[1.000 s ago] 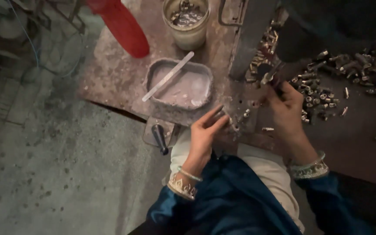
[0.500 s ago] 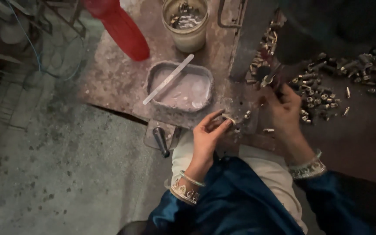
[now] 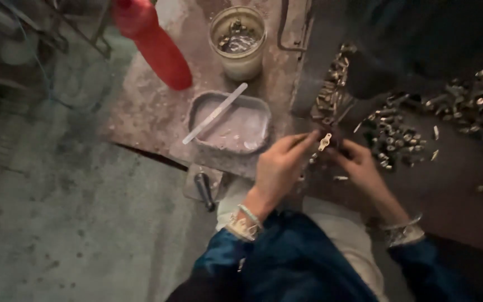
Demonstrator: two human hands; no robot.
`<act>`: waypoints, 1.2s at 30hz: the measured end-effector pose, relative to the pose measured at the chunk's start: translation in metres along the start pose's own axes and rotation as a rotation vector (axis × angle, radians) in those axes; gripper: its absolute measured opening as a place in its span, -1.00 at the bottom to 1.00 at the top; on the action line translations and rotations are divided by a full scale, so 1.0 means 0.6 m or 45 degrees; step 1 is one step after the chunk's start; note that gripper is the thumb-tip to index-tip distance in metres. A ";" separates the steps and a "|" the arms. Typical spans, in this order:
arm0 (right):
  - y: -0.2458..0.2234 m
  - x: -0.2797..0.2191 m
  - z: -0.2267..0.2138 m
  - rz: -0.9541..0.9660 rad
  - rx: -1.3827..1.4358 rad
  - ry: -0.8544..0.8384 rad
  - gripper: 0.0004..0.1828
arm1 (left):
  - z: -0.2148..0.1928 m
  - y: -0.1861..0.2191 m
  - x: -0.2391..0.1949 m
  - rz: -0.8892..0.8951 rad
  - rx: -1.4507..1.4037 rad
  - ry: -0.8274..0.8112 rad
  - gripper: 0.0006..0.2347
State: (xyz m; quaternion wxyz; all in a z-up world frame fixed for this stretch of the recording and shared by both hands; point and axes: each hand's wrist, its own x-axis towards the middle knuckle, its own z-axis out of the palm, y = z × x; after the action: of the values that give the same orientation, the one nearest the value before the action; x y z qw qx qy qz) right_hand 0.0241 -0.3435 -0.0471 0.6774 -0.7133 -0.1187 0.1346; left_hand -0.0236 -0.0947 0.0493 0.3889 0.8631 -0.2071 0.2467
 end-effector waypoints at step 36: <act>-0.008 -0.254 0.110 0.020 0.209 -0.673 -0.41 | -0.014 0.118 -0.037 -0.802 -2.970 -0.412 -0.35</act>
State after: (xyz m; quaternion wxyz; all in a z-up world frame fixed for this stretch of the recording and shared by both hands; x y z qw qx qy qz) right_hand -0.1416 -0.3353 -0.0405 0.6775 -0.5970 -0.2745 0.3305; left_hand -0.0822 -0.1275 0.0814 0.9434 0.0293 -0.1320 -0.3028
